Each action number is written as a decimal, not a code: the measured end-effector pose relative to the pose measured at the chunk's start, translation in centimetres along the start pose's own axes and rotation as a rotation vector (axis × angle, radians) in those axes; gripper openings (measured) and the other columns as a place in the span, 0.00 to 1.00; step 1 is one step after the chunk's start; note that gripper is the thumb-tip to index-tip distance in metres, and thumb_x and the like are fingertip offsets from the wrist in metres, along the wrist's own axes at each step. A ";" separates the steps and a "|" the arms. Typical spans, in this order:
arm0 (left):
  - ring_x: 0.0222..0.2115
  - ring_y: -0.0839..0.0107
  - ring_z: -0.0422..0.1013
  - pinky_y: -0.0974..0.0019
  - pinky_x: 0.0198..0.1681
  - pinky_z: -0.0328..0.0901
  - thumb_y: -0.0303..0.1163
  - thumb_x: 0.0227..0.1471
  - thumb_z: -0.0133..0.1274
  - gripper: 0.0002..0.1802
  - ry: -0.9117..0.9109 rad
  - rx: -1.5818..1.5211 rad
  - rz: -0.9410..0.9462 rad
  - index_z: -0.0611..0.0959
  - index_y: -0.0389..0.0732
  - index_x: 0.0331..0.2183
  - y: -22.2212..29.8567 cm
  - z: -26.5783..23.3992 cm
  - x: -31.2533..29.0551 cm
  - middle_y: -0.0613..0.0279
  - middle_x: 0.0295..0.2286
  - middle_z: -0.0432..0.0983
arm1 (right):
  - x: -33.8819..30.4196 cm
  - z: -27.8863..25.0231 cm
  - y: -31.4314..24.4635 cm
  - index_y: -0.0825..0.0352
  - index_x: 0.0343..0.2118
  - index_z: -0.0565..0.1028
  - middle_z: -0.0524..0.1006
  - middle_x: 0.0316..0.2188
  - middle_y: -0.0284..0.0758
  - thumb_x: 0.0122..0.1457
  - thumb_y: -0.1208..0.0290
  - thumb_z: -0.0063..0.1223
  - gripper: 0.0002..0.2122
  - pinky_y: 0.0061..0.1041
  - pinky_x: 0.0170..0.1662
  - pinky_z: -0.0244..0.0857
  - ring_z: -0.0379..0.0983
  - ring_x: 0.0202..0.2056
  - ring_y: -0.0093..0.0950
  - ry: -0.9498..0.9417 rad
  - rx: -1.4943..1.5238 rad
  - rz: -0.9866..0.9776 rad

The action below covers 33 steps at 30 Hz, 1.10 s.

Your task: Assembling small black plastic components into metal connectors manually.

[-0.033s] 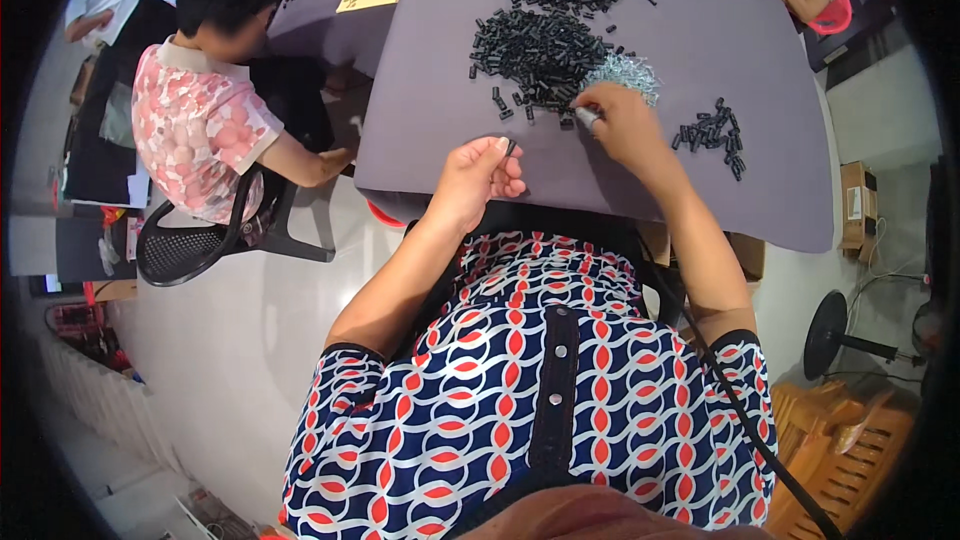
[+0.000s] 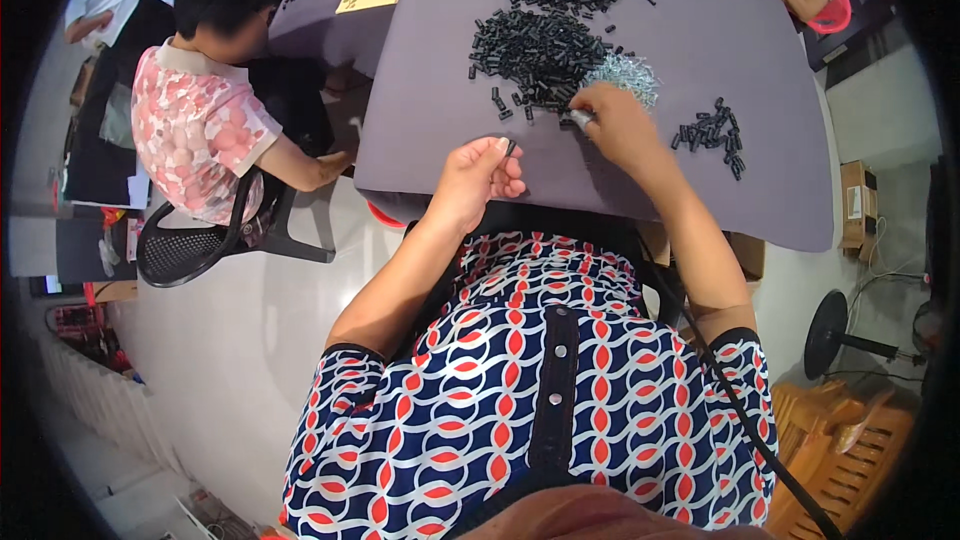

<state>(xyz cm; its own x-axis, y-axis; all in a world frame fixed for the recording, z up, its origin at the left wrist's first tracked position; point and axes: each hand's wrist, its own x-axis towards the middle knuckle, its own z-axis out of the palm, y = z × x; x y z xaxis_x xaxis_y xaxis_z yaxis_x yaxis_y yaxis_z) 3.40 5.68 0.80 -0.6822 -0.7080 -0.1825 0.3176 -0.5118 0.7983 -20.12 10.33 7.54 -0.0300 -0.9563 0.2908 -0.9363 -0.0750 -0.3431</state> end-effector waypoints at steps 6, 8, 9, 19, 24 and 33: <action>0.21 0.73 0.75 0.71 0.27 0.71 0.37 0.65 0.47 0.13 -0.018 -0.020 -0.012 0.80 0.37 0.36 -0.5 0.1 0.8 0.65 0.23 0.77 | 2.5 2.5 0.4 0.68 0.32 0.76 0.76 0.33 0.43 0.49 0.80 0.54 0.07 0.39 0.41 0.68 0.74 0.38 0.46 -0.046 -0.129 -0.009; 0.22 0.72 0.74 0.71 0.28 0.71 0.38 0.64 0.49 0.14 -0.034 -0.014 -0.016 0.80 0.37 0.37 -0.8 -0.2 1.2 0.66 0.23 0.77 | 2.9 2.8 0.7 0.68 0.32 0.77 0.76 0.32 0.44 0.50 0.80 0.51 0.06 0.41 0.41 0.69 0.75 0.37 0.46 -0.075 -0.167 -0.031; 0.22 0.72 0.74 0.71 0.28 0.71 0.38 0.64 0.49 0.14 -0.029 -0.013 -0.008 0.80 0.37 0.37 -0.8 -0.1 1.4 0.66 0.23 0.77 | 3.3 2.6 0.7 0.67 0.31 0.77 0.76 0.32 0.45 0.51 0.80 0.49 0.06 0.43 0.40 0.69 0.76 0.36 0.46 -0.104 -0.215 -0.046; 0.22 0.76 0.74 0.74 0.28 0.70 0.38 0.65 0.48 0.13 -0.080 0.087 0.061 0.80 0.39 0.36 -1.1 1.3 3.2 0.67 0.23 0.76 | -0.4 0.9 -1.2 0.69 0.33 0.74 0.76 0.26 0.29 0.55 0.80 0.56 0.04 0.21 0.31 0.67 0.73 0.28 0.19 -0.179 0.723 0.257; 0.22 0.78 0.74 0.76 0.27 0.69 0.35 0.67 0.45 0.12 -0.114 0.141 0.174 0.78 0.39 0.37 -2.3 2.8 4.1 0.68 0.24 0.76 | -2.2 0.8 -2.0 0.70 0.35 0.76 0.77 0.27 0.27 0.59 0.81 0.53 0.03 0.16 0.32 0.67 0.72 0.29 0.14 -0.224 0.918 0.183; 0.22 0.78 0.72 0.74 0.29 0.71 0.35 0.67 0.44 0.12 -0.158 0.205 0.188 0.77 0.36 0.38 -1.2 3.8 2.9 0.67 0.24 0.73 | -2.2 -1.3 -2.9 0.72 0.40 0.77 0.79 0.32 0.32 0.59 0.82 0.53 0.07 0.18 0.35 0.69 0.75 0.31 0.18 -0.110 0.857 0.226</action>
<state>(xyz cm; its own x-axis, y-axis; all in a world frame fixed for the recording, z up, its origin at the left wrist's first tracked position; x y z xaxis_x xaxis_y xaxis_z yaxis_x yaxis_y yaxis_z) -1.49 6.13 1.47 -0.7229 -0.6885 0.0579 0.3195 -0.2588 0.9116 -17.77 13.03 9.05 -0.1069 -0.9923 0.0634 -0.3281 -0.0250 -0.9443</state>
